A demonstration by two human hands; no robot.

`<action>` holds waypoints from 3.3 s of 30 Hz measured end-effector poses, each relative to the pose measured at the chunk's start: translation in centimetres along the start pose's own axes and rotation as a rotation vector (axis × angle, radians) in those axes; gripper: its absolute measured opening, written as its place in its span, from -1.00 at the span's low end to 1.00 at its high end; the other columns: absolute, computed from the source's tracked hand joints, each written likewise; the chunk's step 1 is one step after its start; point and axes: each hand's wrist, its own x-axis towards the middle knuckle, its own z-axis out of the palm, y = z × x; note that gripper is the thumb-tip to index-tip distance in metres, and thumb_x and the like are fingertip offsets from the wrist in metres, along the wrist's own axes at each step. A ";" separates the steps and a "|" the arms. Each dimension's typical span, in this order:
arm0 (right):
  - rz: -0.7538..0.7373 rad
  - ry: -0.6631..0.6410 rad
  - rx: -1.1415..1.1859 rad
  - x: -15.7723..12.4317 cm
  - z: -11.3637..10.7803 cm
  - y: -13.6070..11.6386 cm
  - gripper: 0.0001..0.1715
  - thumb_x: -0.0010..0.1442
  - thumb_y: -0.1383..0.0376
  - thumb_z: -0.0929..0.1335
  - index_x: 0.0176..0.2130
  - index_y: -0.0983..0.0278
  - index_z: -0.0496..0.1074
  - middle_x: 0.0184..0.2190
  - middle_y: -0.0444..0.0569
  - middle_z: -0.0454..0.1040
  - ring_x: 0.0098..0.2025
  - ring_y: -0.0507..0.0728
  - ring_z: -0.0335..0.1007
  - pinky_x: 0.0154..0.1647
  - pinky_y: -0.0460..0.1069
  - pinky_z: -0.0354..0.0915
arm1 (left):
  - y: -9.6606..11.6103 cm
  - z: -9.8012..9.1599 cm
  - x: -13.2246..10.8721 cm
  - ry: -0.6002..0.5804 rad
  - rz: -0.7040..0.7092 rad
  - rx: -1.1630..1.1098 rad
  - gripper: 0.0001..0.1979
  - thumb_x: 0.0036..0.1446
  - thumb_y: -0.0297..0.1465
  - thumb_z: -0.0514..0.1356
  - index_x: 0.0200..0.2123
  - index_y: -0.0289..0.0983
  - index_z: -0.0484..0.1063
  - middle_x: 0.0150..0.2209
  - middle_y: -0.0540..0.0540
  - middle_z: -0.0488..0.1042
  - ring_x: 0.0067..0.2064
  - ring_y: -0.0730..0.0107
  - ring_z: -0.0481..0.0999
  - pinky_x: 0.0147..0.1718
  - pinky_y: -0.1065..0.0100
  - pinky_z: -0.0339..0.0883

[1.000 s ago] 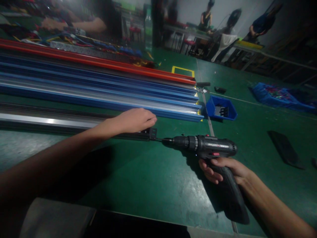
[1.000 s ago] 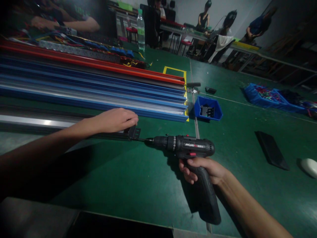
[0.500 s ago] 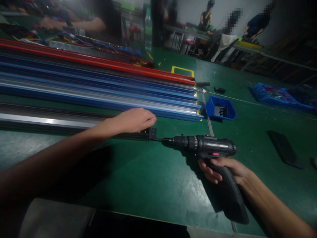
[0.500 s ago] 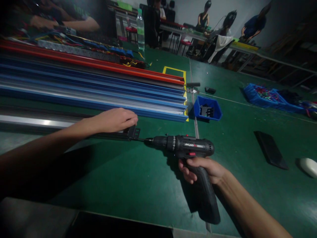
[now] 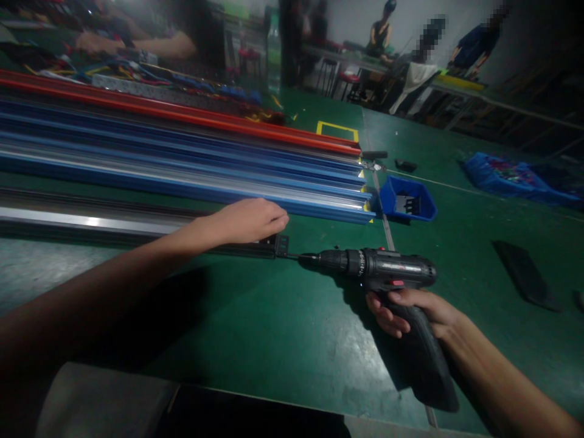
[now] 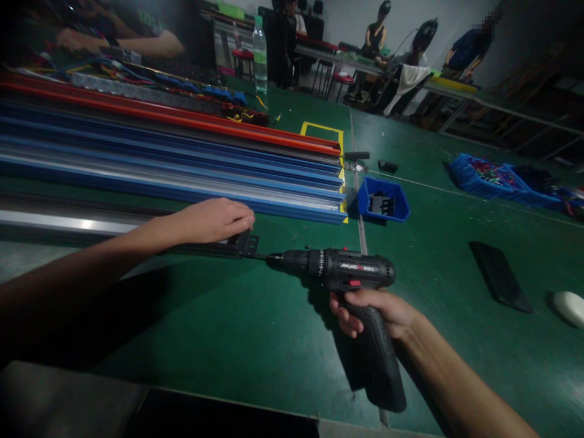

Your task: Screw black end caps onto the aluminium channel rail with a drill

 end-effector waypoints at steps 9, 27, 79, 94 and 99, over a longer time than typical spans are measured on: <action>0.006 0.022 -0.002 0.0 0.1 0.0 -0.58 0.13 -0.03 0.56 -0.27 0.26 0.56 -0.48 -0.13 0.34 -0.59 -0.03 0.01 -0.52 -0.04 0.30 | 0.1 -0.1 0.0 0.007 0.014 0.015 -0.58 0.43 -0.21 -0.05 -0.35 -0.21 0.50 -0.33 -0.08 0.57 -0.32 0.26 0.50 -0.34 0.28 0.19; 0.007 0.022 0.031 0.0 0.7 -0.4 -0.59 0.10 0.00 0.58 -0.26 0.27 0.59 -0.47 -0.12 0.36 -0.59 -0.05 0.02 -0.53 -0.07 0.31 | 0.1 -0.2 0.0 0.001 0.008 0.008 -0.58 0.43 -0.21 -0.04 -0.34 -0.21 0.51 -0.31 -0.08 0.58 -0.32 0.28 0.50 -0.33 0.29 0.20; -0.040 -0.163 0.181 0.5 -1.6 1.0 -0.63 0.25 0.15 0.53 -0.12 0.42 0.60 -0.38 -0.06 0.46 -0.55 -0.09 0.21 -0.44 -0.13 0.39 | 0.1 -0.1 0.0 -0.001 0.002 -0.008 -0.57 0.44 -0.19 -0.07 -0.34 -0.21 0.49 -0.32 -0.09 0.55 -0.32 0.27 0.47 -0.33 0.26 0.15; -0.014 -0.059 0.091 0.4 -1.2 0.7 -0.57 0.15 0.04 0.57 -0.19 0.34 0.60 -0.43 -0.07 0.42 -0.58 -0.06 0.12 -0.50 -0.09 0.35 | 0.2 -0.2 0.0 0.000 0.010 -0.009 -0.58 0.44 -0.21 -0.05 -0.33 -0.22 0.51 -0.32 -0.09 0.56 -0.32 0.28 0.48 -0.33 0.28 0.18; -0.010 -0.042 0.076 0.3 -1.0 0.6 -0.61 0.16 0.03 0.56 -0.21 0.30 0.61 -0.43 -0.07 0.41 -0.59 -0.05 0.08 -0.51 -0.07 0.34 | 0.1 -0.1 0.0 -0.005 0.007 -0.010 -0.57 0.44 -0.19 -0.06 -0.33 -0.21 0.50 -0.30 -0.08 0.57 -0.30 0.27 0.48 -0.32 0.28 0.17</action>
